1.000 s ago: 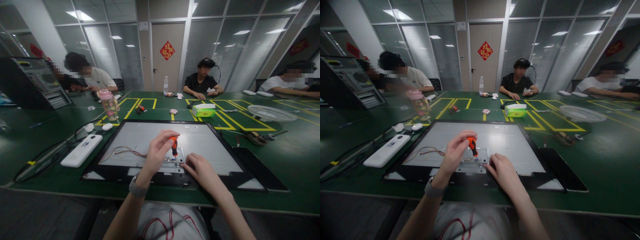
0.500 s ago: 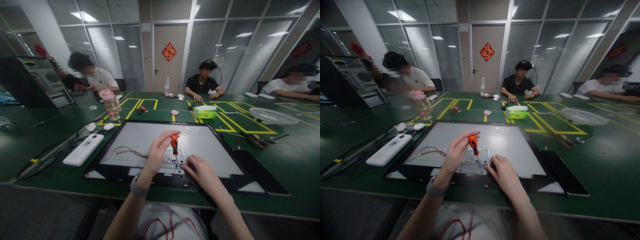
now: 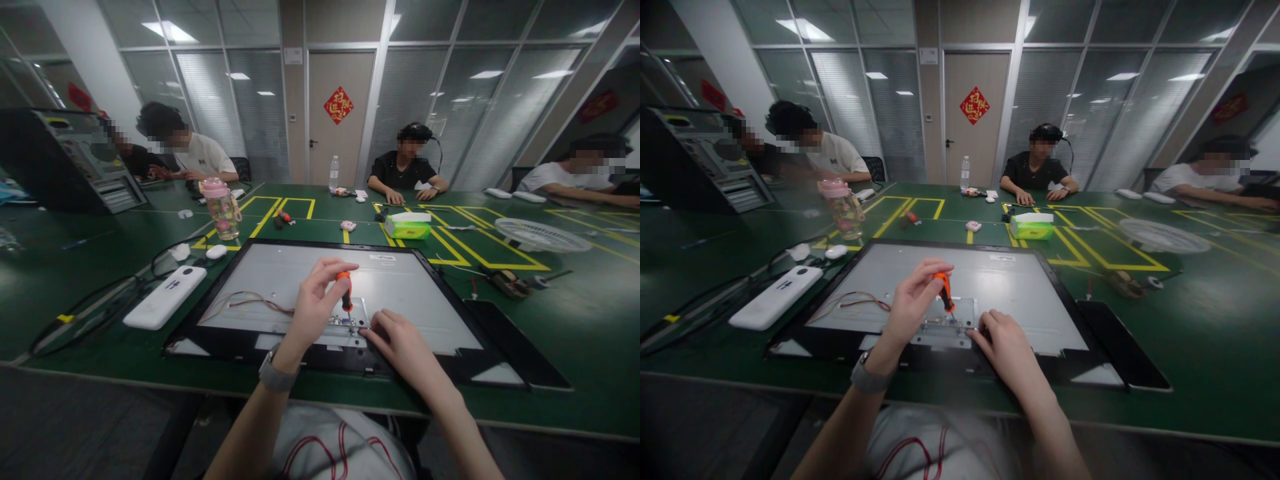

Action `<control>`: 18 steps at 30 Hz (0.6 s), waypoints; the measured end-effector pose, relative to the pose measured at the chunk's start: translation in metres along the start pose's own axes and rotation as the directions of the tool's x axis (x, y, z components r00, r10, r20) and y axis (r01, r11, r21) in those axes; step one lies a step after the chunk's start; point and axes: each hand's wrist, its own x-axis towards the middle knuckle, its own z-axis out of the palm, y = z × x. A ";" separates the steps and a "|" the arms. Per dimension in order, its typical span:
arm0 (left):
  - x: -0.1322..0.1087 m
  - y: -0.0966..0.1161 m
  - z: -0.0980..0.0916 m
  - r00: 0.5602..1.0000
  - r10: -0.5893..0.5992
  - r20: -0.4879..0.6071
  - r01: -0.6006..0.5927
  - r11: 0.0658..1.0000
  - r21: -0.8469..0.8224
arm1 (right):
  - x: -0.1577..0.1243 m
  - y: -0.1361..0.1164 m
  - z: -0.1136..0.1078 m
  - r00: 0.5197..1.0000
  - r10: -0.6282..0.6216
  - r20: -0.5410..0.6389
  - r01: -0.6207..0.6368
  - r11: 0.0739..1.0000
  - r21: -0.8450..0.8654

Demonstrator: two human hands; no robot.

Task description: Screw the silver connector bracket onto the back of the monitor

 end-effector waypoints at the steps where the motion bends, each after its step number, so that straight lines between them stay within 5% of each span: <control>1: 0.000 0.000 0.000 0.999 -0.028 0.026 0.029 0.999 -0.036 | 0.000 0.001 0.001 1.000 -0.003 -0.009 0.003 1.000 0.005; 5: -0.002 -0.001 0.000 0.988 -0.095 0.118 0.110 0.986 -0.127 | 0.000 0.002 0.002 1.000 -0.014 -0.023 0.014 1.000 0.010; 12: 0.000 -0.001 0.004 0.999 0.039 -0.027 -0.034 0.987 0.154 | 0.001 -0.001 -0.001 1.000 0.008 0.017 -0.008 1.000 0.000; 18: -0.004 -0.001 0.006 0.997 0.072 0.042 -0.080 0.970 0.228 | 0.001 0.002 0.004 1.000 -0.001 0.001 0.001 1.000 0.023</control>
